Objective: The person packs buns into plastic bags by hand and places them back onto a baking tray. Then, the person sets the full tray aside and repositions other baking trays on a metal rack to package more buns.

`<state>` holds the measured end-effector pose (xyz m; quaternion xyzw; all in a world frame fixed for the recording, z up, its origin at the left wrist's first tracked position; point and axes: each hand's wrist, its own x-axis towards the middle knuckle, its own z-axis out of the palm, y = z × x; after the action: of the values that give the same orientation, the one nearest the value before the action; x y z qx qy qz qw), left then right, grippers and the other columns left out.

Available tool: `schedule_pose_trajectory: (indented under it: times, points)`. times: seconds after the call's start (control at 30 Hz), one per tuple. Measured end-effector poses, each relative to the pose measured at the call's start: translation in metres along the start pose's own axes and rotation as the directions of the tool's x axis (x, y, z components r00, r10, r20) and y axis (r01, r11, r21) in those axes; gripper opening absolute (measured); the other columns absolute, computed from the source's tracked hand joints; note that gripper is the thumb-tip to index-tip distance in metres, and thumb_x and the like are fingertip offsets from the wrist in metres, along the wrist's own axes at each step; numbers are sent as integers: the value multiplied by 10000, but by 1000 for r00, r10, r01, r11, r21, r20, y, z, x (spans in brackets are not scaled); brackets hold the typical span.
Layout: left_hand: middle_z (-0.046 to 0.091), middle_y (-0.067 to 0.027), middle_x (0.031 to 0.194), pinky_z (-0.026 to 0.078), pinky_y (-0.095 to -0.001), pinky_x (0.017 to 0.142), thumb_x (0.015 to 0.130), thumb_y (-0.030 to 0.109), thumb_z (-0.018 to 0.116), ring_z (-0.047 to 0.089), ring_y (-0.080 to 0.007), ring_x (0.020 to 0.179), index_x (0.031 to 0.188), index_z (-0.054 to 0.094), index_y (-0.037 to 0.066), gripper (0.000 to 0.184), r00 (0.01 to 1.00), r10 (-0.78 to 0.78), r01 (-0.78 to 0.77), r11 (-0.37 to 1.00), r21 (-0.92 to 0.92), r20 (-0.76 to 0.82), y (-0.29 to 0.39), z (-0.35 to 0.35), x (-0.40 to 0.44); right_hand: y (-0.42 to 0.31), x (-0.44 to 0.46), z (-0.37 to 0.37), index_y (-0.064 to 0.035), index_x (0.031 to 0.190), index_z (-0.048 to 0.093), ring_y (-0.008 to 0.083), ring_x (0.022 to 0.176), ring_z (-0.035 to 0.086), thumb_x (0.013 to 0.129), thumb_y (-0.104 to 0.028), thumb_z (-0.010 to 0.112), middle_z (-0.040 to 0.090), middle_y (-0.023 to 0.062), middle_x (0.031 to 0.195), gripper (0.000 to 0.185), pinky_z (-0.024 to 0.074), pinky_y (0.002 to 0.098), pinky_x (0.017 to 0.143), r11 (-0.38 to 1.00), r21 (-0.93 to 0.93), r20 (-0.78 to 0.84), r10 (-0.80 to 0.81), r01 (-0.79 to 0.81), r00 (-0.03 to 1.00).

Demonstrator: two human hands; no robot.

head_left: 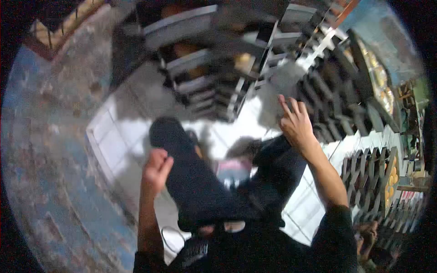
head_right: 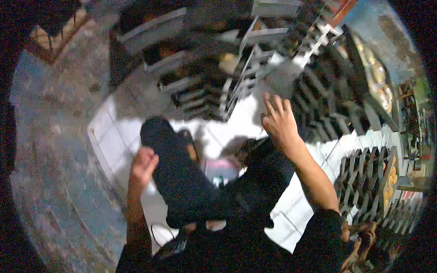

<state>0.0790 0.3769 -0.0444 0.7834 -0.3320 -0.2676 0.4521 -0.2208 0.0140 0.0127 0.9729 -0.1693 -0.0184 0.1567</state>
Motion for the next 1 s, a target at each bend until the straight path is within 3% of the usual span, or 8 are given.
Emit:
schedule_pose_trajectory:
  times: [0.1, 0.17, 0.57, 0.63, 0.7, 0.8, 0.9, 1.0]
  points:
    - [563, 17, 884, 439, -247, 654, 1000, 51, 720, 489, -60, 719, 1094, 596, 54, 156, 999, 40, -40, 998, 43, 5, 28, 5, 10, -58, -10, 28, -152, 1370, 660, 270, 1096, 711, 869, -368, 767, 709, 73, 1242, 556, 578, 401, 849, 956, 291, 99, -5, -24, 995]
    - [508, 44, 842, 387, -233, 649, 1007, 50, 706, 450, -48, 716, 1127, 594, 70, 165, 995, 96, -96, 995, 3, 13, 42, 17, 18, -102, -14, 24, -148, 901, 779, 274, 897, 769, 925, -225, 659, 779, 84, 961, 145, 615, 428, 774, 936, 344, 475, -106, -74, 874]
    - [650, -42, 1093, 493, -266, 842, 978, 136, 762, 619, -111, 979, 1364, 507, 59, 469, 985, 53, 11, 930, -369, 164, 51, 72, 9, -180, -49, 78, -96, 996, 777, 302, 1040, 738, 984, -165, 622, 749, 137, 1080, 170, 591, 437, 839, 825, 565, 464, -336, 18, 820]
    - [537, -117, 1479, 452, -422, 1087, 943, 215, 796, 544, -261, 1344, 1576, 350, 114, 781, 971, 28, 48, 950, -309, 236, 45, 78, -1, -134, -29, 30, -41, 991, 750, 336, 1066, 695, 1001, -159, 631, 706, 172, 1114, 168, 567, 439, 898, 607, 789, 127, -10, -95, 992]
    - [480, -153, 1564, 420, -468, 1143, 962, 251, 788, 523, -304, 1384, 1634, 283, 131, 849, 945, -145, 298, 752, -588, 294, 59, 92, -13, -90, -9, -12, 2, 995, 725, 324, 1082, 663, 1029, -190, 637, 663, 176, 1169, 214, 537, 410, 923, 210, 934, 272, 101, -288, 957]
    - [475, -209, 1568, 429, -560, 1180, 1040, 314, 684, 499, -345, 1436, 1657, 227, 90, 800, 818, -124, 553, 440, -708, 562, 67, 107, -9, -67, 3, -40, 29, 942, 708, 338, 1176, 645, 1024, -207, 665, 655, 196, 1345, 253, 500, 428, 1008, 97, 990, 82, 155, -98, 984]
    - [682, -237, 1324, 594, -472, 993, 1067, 271, 657, 728, -317, 1122, 1350, 560, -21, 418, 889, -83, 443, 401, -802, 450, 90, 113, 5, -61, 14, -69, 22, 776, 557, 342, 1295, 626, 941, -193, 791, 637, 225, 1453, 358, 477, 433, 1094, 194, 981, -33, 200, -7, 979]
    - [781, -213, 1047, 628, -357, 800, 1072, 215, 655, 775, -253, 907, 1048, 689, -24, 243, 969, -94, 236, 613, -754, 228, 106, 91, 22, -48, 30, -82, -71, 765, 406, 236, 1187, 683, 858, -49, 877, 704, 242, 1302, 481, 558, 369, 976, -238, 966, 9, 434, 105, 901]
